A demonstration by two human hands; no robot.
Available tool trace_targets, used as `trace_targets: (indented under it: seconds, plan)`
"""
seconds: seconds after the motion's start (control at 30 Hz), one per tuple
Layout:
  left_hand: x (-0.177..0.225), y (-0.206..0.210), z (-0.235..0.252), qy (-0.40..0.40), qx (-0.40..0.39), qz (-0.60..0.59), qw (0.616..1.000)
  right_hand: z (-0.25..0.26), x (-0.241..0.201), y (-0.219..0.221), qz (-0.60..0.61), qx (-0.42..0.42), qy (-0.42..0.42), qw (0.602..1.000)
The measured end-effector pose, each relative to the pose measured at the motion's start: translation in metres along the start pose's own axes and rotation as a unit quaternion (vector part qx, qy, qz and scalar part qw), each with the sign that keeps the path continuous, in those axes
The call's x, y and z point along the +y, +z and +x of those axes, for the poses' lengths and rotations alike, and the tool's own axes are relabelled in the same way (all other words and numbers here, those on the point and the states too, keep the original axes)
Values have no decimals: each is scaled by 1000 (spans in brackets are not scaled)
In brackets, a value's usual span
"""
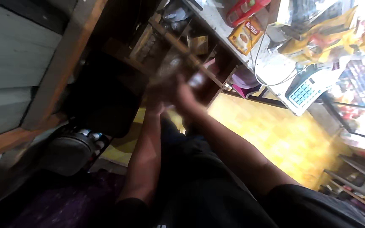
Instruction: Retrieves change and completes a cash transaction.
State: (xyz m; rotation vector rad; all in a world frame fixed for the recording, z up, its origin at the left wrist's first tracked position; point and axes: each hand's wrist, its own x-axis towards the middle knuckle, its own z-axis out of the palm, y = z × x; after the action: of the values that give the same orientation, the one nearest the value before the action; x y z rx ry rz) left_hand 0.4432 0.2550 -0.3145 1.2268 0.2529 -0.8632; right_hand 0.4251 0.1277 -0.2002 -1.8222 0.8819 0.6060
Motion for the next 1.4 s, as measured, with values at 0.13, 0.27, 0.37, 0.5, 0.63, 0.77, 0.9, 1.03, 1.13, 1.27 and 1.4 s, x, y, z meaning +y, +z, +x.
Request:
trace_targets:
  seconds: [0.13, 0.27, 0.37, 0.5, 0.63, 0.77, 0.9, 1.03, 1.13, 1.27, 1.4]
  plan:
    - [-1, 4, 4, 16, 6, -86, 996, -44, 45, -1, -29, -44, 7, 999]
    - [-7, 2, 11, 2, -5, -113, 994, -50, 83, -54, -91, -97, -36, 990]
    - [-2, 5, 7, -23, 15, -121, 992, -25, 97, -111, -117, 82, -51, 988]
    - [0, 11, 8, -23, 54, -126, 990, 35, 120, -138, -263, 107, -36, 958]
    - [-4, 4, 10, -13, 30, -123, 992, 42, 131, -122, -236, 138, -69, 959]
    - [-2, 5, 6, -12, -2, -110, 994, 20, 130, -127, -106, 201, -86, 970]
    - [-5, 3, 9, -22, 0, -124, 992, 5, 102, -139, -146, 179, -86, 969]
    - [-9, -1, 10, 5, -20, -135, 991, -14, 103, -80, -72, -33, -73, 994]
    - [-7, 5, 10, -22, 21, -118, 993, 1, 113, -49, 291, 1, 88, 953]
    - [-7, 3, 9, -28, 37, -108, 993, 20, 91, -51, 210, 95, 152, 961]
    - [-6, 5, 11, -5, 19, -107, 994, 41, 100, -38, 281, 195, 118, 932]
